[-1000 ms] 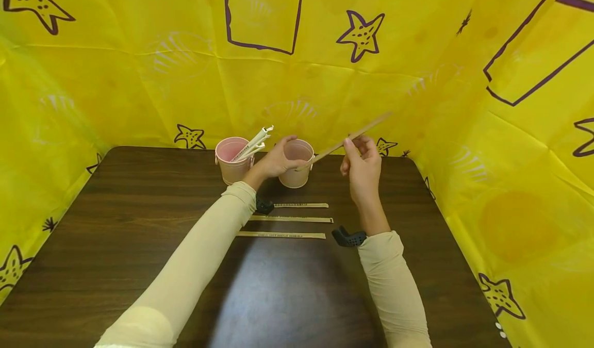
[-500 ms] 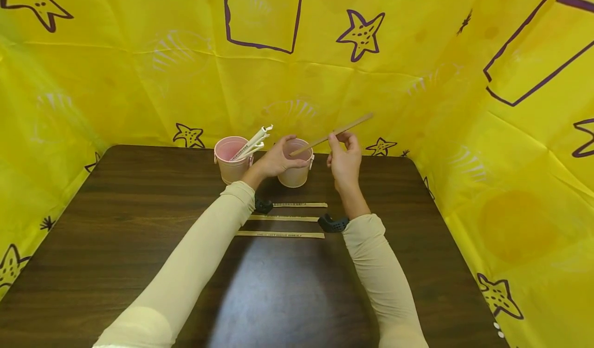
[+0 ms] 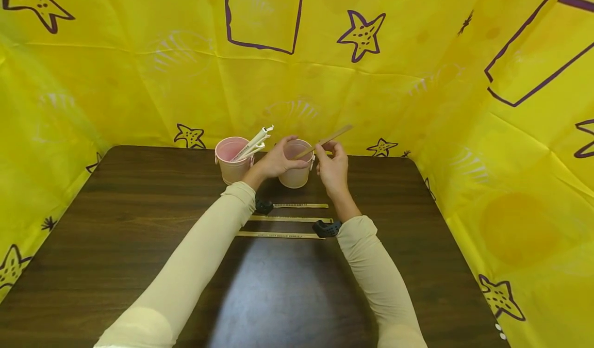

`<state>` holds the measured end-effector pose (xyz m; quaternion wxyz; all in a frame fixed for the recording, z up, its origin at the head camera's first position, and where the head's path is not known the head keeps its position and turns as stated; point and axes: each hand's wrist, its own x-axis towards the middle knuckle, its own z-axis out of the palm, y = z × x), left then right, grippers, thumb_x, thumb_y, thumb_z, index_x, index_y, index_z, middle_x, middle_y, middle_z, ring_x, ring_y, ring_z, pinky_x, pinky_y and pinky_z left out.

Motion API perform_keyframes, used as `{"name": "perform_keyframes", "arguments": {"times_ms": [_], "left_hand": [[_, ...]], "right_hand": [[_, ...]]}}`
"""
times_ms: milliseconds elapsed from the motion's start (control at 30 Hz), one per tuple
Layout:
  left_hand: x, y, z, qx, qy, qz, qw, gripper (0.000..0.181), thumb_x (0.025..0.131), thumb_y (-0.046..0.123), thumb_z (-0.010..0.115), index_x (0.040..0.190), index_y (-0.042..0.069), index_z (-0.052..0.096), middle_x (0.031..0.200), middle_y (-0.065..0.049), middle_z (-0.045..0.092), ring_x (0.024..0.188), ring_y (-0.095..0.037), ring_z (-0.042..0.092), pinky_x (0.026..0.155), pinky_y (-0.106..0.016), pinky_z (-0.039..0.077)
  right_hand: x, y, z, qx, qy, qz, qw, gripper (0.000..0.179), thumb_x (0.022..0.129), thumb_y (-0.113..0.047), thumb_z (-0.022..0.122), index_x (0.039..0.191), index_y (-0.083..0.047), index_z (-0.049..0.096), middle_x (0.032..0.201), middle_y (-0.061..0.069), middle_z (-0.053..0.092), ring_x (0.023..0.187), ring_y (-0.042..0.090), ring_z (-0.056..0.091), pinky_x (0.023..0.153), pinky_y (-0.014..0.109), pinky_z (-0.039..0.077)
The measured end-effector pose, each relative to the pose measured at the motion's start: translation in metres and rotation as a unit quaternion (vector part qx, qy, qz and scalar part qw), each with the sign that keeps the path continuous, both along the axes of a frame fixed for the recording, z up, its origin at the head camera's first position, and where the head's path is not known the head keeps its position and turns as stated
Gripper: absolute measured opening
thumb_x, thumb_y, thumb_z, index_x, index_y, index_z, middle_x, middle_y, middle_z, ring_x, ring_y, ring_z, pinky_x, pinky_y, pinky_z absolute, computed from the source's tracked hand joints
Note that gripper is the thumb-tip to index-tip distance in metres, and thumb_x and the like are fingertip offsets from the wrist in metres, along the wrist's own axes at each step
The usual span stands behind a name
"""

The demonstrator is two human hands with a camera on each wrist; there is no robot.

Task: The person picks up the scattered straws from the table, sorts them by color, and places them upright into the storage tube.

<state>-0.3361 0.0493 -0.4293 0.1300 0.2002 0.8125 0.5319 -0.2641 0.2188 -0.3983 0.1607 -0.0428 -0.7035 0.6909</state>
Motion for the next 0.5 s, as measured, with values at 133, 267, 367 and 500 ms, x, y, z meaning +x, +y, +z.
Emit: {"name": "perform_keyframes", "arguments": {"times_ms": [133,267,367,500], "left_hand": [[0.001,-0.001,0.001,0.003,0.000,-0.003,1.0000,0.099,0.085,0.038,0.083,0.161,0.015,0.023,0.164,-0.016,0.029,0.149,-0.036,0.036,0.122,-0.053,0.032],[0.001,-0.001,0.000,0.004,0.003,-0.003,1.0000,0.099,0.085,0.039,0.083,0.161,0.015,0.023,0.162,-0.017,0.032,0.146,-0.036,0.040,0.122,-0.052,0.033],[0.000,0.000,-0.001,0.004,0.004,-0.001,1.0000,0.100,0.084,0.039,0.083,0.161,0.015,0.024,0.162,-0.017,0.033,0.145,-0.035,0.041,0.121,-0.052,0.034],[0.000,-0.001,-0.001,0.001,0.003,-0.001,1.0000,0.101,0.084,0.040,0.084,0.161,0.015,0.024,0.161,-0.017,0.034,0.145,-0.035,0.042,0.121,-0.051,0.035]], "right_hand": [[0.000,0.000,-0.002,-0.001,0.001,0.006,1.0000,0.012,0.100,-0.016,0.066,0.104,-0.009,0.058,0.107,-0.003,0.058,0.047,0.004,0.046,0.046,0.017,0.042],[0.002,0.001,-0.003,0.002,-0.001,0.008,1.0000,0.021,0.098,-0.018,0.069,0.113,-0.005,0.059,0.113,-0.001,0.059,0.047,0.004,0.045,0.046,0.018,0.041],[0.005,0.004,-0.005,0.009,-0.007,0.008,0.9999,0.030,0.098,-0.019,0.070,0.123,-0.006,0.059,0.106,0.000,0.059,0.046,0.004,0.045,0.046,0.018,0.041],[0.010,0.008,-0.008,0.024,-0.020,0.002,0.9995,0.035,0.096,-0.019,0.072,0.127,-0.008,0.058,0.105,-0.004,0.058,0.046,0.004,0.044,0.046,0.018,0.040]]}}
